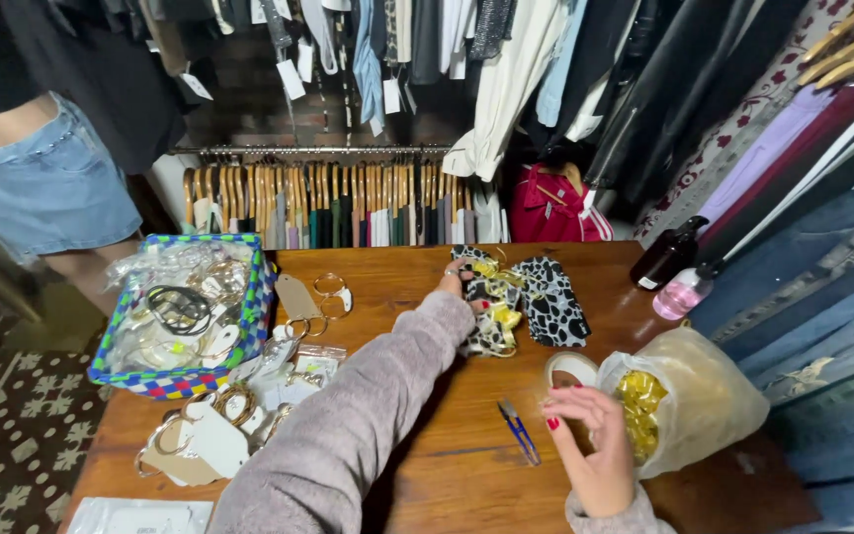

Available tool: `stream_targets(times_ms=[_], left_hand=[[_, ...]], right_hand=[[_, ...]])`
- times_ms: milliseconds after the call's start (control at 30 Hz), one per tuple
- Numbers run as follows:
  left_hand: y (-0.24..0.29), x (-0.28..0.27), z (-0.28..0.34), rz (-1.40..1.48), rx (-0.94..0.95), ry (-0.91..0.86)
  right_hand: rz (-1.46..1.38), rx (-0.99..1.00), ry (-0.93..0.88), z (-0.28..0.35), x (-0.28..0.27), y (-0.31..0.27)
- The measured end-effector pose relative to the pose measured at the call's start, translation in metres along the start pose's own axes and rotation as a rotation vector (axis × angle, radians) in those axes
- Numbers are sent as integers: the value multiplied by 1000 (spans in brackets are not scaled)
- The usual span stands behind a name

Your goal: Packing small accessories into decorative bags and sealing them with tape on a workspace.

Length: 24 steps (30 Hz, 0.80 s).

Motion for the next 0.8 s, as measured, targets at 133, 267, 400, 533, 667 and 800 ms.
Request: stream_targets(times_ms=[133, 267, 400, 533, 667, 800], left_hand=[[2, 27, -96, 64, -16, 93], [15, 23, -110, -96, 32, 98], [34, 16, -49, -298, 301, -3], [40, 53, -32, -1365, 1026, 12], [4, 128, -7, -1785, 1305, -240], [-51, 174, -29, -2371, 1151, -393]], right_hand=[[-70, 20, -41, 26, -11, 15], [-130, 244, 15, 45, -11, 26], [-74, 419, 128, 50, -8, 9], [-39, 305, 131, 51, -6, 8], [49, 310, 175, 54, -1, -8], [-116, 232, 82, 71, -2, 33]])
Point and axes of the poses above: each hand's wrist, its own z-axis away from the middle knuckle, its own x-axis out of the palm, y = z × x, the point moved 2 cm from there along -z, towards the middle knuckle, and after that the axes turned 11 degrees about y, right-handed, at the moved point
